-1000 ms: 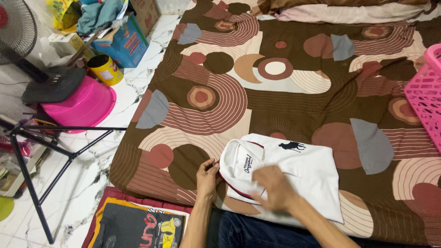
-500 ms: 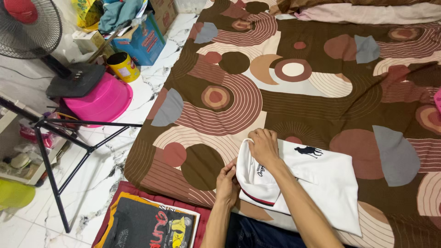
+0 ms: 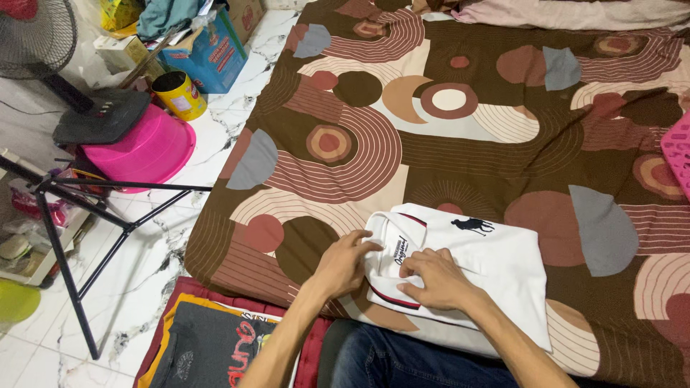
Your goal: The person folds a dark gray t-shirt, a white polo shirt, and a maroon button-up shirt on a bed. They smooth each garment, fold sleeves and sides, and stack the folded shirts on a red mat beside the bed.
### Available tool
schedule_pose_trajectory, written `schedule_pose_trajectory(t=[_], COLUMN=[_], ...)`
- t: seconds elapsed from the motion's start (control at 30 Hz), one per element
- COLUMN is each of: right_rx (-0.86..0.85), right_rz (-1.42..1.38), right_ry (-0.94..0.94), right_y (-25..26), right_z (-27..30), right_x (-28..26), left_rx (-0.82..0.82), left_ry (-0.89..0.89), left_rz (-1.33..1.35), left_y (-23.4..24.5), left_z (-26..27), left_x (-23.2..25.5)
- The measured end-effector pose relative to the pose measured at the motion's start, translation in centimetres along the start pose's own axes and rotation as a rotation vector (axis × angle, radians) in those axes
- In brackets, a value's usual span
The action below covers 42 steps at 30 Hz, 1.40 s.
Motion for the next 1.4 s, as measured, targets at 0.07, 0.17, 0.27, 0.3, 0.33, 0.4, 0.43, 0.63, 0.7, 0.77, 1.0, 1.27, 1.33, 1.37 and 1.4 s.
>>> schedule_pose_trajectory(t=[0.07, 0.17, 0.27, 0.3, 0.33, 0.4, 0.43, 0.63, 0.7, 0.77, 1.0, 1.27, 1.33, 1.37, 1.4], right_rx=[0.030, 0.156, -0.018, -0.012, -0.008, 0.028, 0.059, 0.117, 0.132, 0.149, 0.588, 0.551, 0.595, 0.615, 0.614], right_rz=[-0.054, -0.034, -0.014, -0.052, -0.088, -0.145, -0.166, -0.149, -0.121, -0.081, -0.231, 0.024, 0.119, 0.165, 0.178], right_ry=[0.001, 0.159, 0.010, -0.014, -0.033, -0.064, -0.076, -0.078, -0.041, -0.012, -0.209, -0.183, -0.148, -0.131, -0.117], right_y=[-0.2, -0.3, -1.2, -1.1, -1.0, -0.4, 0.0, 0.6, 0.4, 0.4, 3.0, -1.0, -1.5, -1.8, -2.0], right_z=[0.0, -0.4, -0.3, -0.2, 0.0, 0.4, 0.7, 1.5, 1.4, 1.7, 5.0, 5.5, 4.8, 4.4, 4.2], right_x=[0.4, 0.8, 1.7, 1.9, 2.2, 2.7, 2.9, 2.4, 2.0, 2.0, 6.4, 5.9, 6.0, 6.0, 6.1], left_rx=[-0.181, -0.297, -0.262, -0.250, -0.234, -0.223, -0.227, -0.253, -0.196, -0.114, -0.108, -0.126, -0.181, -0.210, -0.184], left_ry=[0.013, 0.021, -0.006, -0.002, 0.006, 0.031, 0.048, 0.049, 0.000, -0.024, -0.088, 0.193, 0.245, 0.273, 0.270], left_rz=[-0.210, -0.331, -0.283, -0.255, -0.227, -0.176, -0.153, -0.066, -0.011, 0.011, -0.119, -0.122, -0.186, -0.218, -0.246], left_y=[-0.1, -0.2, -0.5, -0.5, -0.4, -0.3, -0.2, -0.5, -0.7, -0.8, -3.2, -7.0, -7.1, -7.2, -7.2], left_z=[-1.4, -3.0, -3.7, -3.8, -3.8, -3.7, -3.5, -2.7, -2.3, -1.6, -0.2, -2.1, -2.3, -2.2, -2.3], left_x=[0.4, -0.1, -1.3, -1.8, -2.4, -3.5, -3.9, -2.4, -0.8, 0.8, 4.0, 3.2, 2.9, 2.8, 3.0])
Point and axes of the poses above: each hand's wrist, its own z-axis away from the middle knuckle, its own y-axis out of the back of the hand, x = y × z, the point moved 2 cm from there along -z, towards the middle knuckle, and after that the axes turned 8 degrees about y, right-handed, at the moved point
